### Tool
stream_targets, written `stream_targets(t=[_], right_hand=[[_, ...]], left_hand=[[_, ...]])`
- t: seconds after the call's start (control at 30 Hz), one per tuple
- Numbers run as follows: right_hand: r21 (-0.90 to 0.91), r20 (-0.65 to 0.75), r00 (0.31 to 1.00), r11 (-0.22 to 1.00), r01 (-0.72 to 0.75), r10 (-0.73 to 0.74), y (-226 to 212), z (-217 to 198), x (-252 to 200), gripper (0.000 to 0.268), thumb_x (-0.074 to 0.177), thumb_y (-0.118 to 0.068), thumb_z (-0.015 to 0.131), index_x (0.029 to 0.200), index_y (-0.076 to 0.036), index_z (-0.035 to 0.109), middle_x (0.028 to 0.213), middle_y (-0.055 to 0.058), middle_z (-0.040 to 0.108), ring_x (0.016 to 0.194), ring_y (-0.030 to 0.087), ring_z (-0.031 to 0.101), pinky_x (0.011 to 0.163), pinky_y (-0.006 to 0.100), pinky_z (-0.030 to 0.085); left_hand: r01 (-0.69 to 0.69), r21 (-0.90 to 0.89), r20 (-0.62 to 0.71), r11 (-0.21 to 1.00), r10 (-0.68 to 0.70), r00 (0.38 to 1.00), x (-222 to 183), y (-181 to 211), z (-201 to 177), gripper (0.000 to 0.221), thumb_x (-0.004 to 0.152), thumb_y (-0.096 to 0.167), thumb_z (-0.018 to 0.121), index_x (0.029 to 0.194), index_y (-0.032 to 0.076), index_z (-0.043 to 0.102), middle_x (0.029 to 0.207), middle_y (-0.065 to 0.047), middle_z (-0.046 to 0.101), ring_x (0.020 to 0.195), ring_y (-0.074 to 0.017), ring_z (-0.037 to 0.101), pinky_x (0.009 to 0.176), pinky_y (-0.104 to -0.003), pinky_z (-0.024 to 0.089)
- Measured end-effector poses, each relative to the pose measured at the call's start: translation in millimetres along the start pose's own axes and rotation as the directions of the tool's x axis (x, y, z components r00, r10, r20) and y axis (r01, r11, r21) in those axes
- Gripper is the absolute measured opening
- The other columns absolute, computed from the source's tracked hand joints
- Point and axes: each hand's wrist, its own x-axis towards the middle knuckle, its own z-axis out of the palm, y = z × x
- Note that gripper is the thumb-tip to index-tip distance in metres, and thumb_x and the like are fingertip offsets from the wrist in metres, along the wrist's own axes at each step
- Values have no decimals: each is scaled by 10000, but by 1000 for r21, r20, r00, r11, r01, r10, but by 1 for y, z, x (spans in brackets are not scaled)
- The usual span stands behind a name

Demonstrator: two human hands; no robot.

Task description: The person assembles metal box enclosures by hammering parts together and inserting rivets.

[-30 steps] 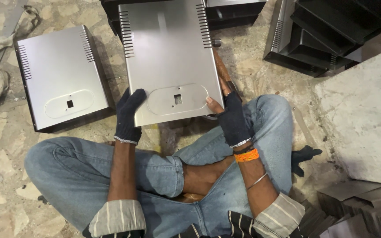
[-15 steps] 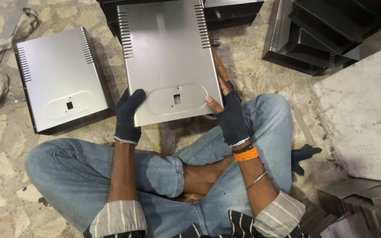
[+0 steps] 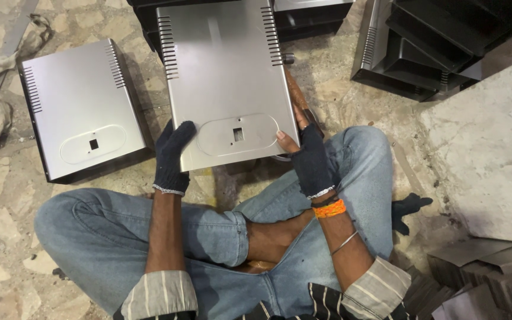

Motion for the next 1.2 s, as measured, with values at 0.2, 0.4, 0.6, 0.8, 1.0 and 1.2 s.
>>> stream_targets(t=[0.2, 0.4, 0.6, 0.8, 1.0, 1.2], right_hand=[[-5, -27, 1000, 1000, 13, -14, 15, -1, 3, 635, 955, -175, 718, 1531, -37, 489, 1305, 112, 646, 1164, 171, 614, 1025, 315, 494], [42, -12, 999, 998, 53, -53, 30, -2, 5, 652, 961, -160, 726, 1534, -18, 451, 1376, 94, 606, 1238, 152, 564, 1078, 304, 455], [72, 11, 1000, 997, 19, -20, 20, -1, 5, 646, 959, -171, 717, 1532, -15, 463, 1327, 92, 628, 1192, 148, 579, 1053, 306, 480], [-7, 42, 997, 998, 62, -62, 14, -10, 8, 615, 992, -202, 701, 1517, -27, 433, 1344, 122, 642, 1202, 161, 602, 1032, 302, 483], [-559, -304, 952, 811, -169, -11, -30, -47, 52, 299, 1014, -344, 667, 1174, -94, 695, 1060, 102, 795, 967, 220, 798, 860, 344, 619], [-852, 143, 981, 487, 191, -134, 181, -71, 162, 499, 817, -332, 703, 1181, 4, 638, 1170, 296, 688, 1091, 489, 649, 888, 542, 519]], left_hand=[[5, 10, -32, 1000, -5, 999, -2, 3, 4, 441, 885, 196, 756, 1279, 11, 683, 1038, -55, 731, 913, -156, 697, 805, -283, 563], [-16, -12, -27, 1000, 15, 1000, 3, -5, -2, 461, 887, 205, 771, 1286, -10, 688, 1041, -66, 732, 904, -163, 697, 798, -284, 563], [14, 26, -29, 1000, -13, 999, 0, 3, 3, 467, 882, 230, 766, 1280, -1, 692, 1026, -80, 738, 892, -178, 706, 786, -294, 578], [-7, -56, -13, 998, 6, 1000, 7, -9, -4, 424, 894, 172, 759, 1266, -18, 687, 1062, -69, 741, 930, -168, 704, 819, -286, 562], [-8, -70, 9, 998, 8, 1000, 5, -5, -3, 373, 927, 158, 741, 1256, -10, 692, 1046, -49, 723, 914, -149, 683, 794, -285, 550], [15, -96, 29, 995, -13, 999, -1, 4, 3, 365, 918, 160, 736, 1238, -7, 687, 1029, -49, 720, 896, -152, 687, 781, -289, 549]])
